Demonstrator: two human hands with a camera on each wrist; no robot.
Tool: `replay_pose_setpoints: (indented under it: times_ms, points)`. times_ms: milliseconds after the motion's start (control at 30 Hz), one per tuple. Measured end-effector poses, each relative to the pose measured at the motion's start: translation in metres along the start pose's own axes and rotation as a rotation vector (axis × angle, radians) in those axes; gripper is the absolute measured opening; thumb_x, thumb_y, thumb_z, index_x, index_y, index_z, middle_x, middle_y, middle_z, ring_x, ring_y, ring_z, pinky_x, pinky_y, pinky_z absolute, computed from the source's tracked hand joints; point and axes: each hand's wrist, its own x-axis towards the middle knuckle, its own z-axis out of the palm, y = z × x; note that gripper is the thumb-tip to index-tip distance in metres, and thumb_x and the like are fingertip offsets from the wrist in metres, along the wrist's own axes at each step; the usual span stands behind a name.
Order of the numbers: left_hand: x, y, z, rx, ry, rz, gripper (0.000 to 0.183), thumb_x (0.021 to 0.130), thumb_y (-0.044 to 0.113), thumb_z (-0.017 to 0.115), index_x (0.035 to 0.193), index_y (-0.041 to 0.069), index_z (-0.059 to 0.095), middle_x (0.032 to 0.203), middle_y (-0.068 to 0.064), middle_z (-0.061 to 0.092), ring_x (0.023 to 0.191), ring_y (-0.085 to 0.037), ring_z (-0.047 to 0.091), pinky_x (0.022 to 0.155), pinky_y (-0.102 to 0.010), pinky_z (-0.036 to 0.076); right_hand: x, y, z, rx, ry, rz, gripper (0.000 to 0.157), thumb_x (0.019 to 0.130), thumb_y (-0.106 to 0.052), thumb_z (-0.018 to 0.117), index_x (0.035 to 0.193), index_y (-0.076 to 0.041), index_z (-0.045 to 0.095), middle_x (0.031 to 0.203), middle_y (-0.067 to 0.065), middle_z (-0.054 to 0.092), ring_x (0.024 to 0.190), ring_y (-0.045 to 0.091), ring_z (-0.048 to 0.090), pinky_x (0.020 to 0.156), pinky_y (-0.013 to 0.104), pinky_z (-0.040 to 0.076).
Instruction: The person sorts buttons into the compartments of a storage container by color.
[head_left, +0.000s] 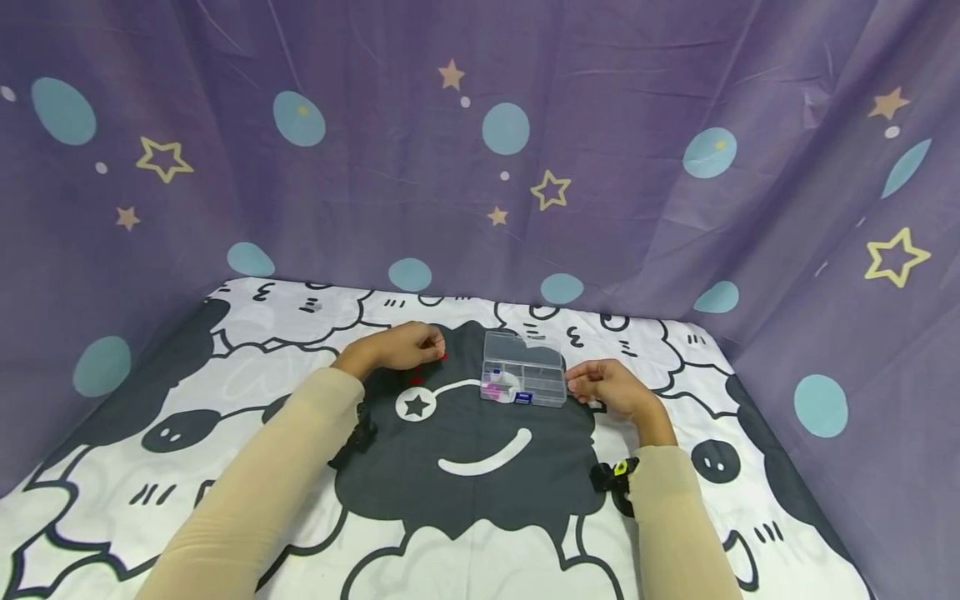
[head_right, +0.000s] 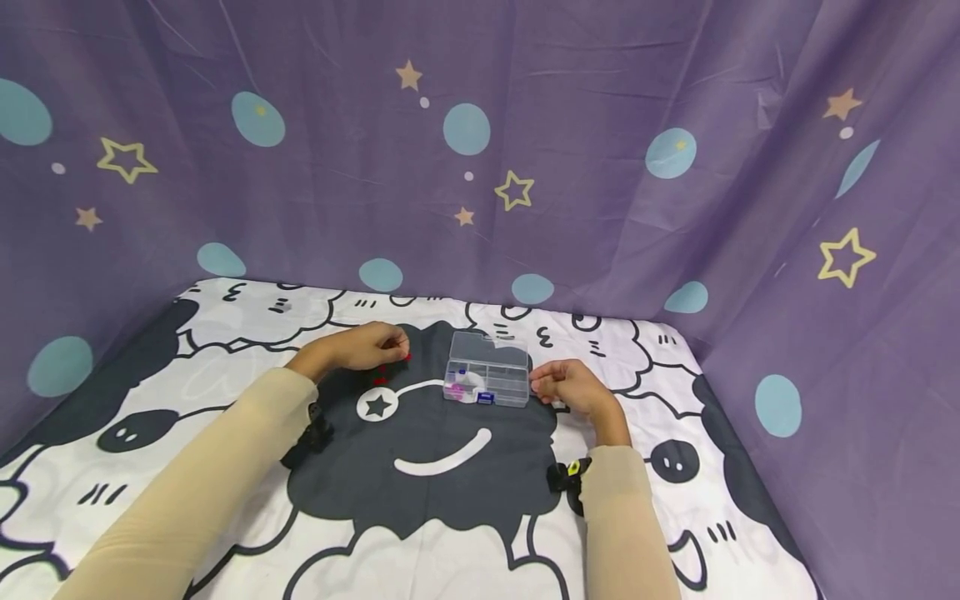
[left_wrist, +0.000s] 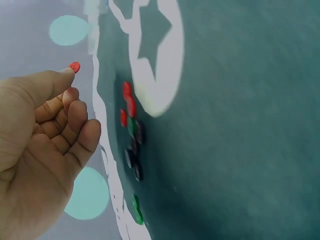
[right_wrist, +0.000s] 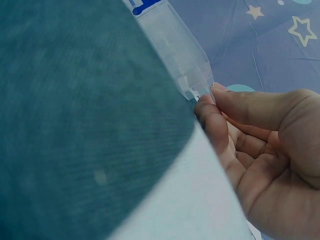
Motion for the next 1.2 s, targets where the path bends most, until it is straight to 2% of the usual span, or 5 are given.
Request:
replay_pose_setpoints:
  times_ms: [233, 567, 867, 1000, 1200]
  points:
    - [0.007, 0.012, 0.002, -0.001, 0.012, 0.041, 0.014, 0.103, 0.009, 0.057, 0.099, 0.001, 0.068, 0.080, -0.001, 0.060, 0.068, -0.012, 0.049, 0.069, -0.031, 0.043, -0.001, -0.001, -0.001, -0.014, 0.001, 0.008, 0.025, 0.099, -0.002, 0.063, 0.121, 0.012, 0.064, 0.097, 0.008, 0.071, 0.083, 0.016, 0.066, 0.076, 0.030, 0.057]
    - [0.021, 0.032, 0.010, 0.022, 0.040, 0.107, 0.010, 0.102, 0.009, 0.058, 0.098, 0.004, 0.066, 0.082, 0.002, 0.060, 0.071, -0.010, 0.049, 0.070, -0.028, 0.043, -0.001, -0.001, -0.001, -0.014, -0.003, 0.006, 0.026, 0.100, -0.002, 0.063, 0.122, 0.012, 0.064, 0.099, 0.010, 0.071, 0.084, 0.016, 0.066, 0.077, 0.031, 0.057]
    - [0.037, 0.051, 0.017, 0.000, -0.010, 0.112, 0.016, 0.106, 0.012, 0.054, 0.101, 0.003, 0.066, 0.080, 0.001, 0.057, 0.067, -0.010, 0.046, 0.066, -0.028, 0.040, -0.003, -0.003, -0.001, -0.021, -0.003, 0.007, 0.027, 0.100, -0.004, 0.063, 0.123, 0.011, 0.064, 0.104, 0.015, 0.071, 0.085, 0.017, 0.066, 0.078, 0.032, 0.057]
    - [0.044, 0.059, 0.021, -0.024, -0.042, 0.152, 0.020, 0.106, 0.009, 0.052, 0.101, -0.004, 0.067, 0.083, -0.009, 0.061, 0.064, -0.010, 0.044, 0.066, -0.028, 0.040, -0.002, -0.002, -0.001, -0.013, -0.007, 0.004, 0.027, 0.100, -0.003, 0.063, 0.123, 0.012, 0.063, 0.103, 0.014, 0.071, 0.085, 0.017, 0.066, 0.078, 0.031, 0.057]
    - [0.050, 0.065, 0.029, -0.030, -0.067, 0.161, 0.022, 0.108, 0.012, 0.050, 0.104, -0.002, 0.066, 0.091, -0.015, 0.065, 0.064, -0.011, 0.045, 0.067, -0.028, 0.042, -0.001, -0.002, -0.001, -0.010, -0.008, 0.005, 0.027, 0.100, -0.003, 0.063, 0.122, 0.012, 0.063, 0.101, 0.011, 0.071, 0.084, 0.016, 0.066, 0.077, 0.031, 0.057]
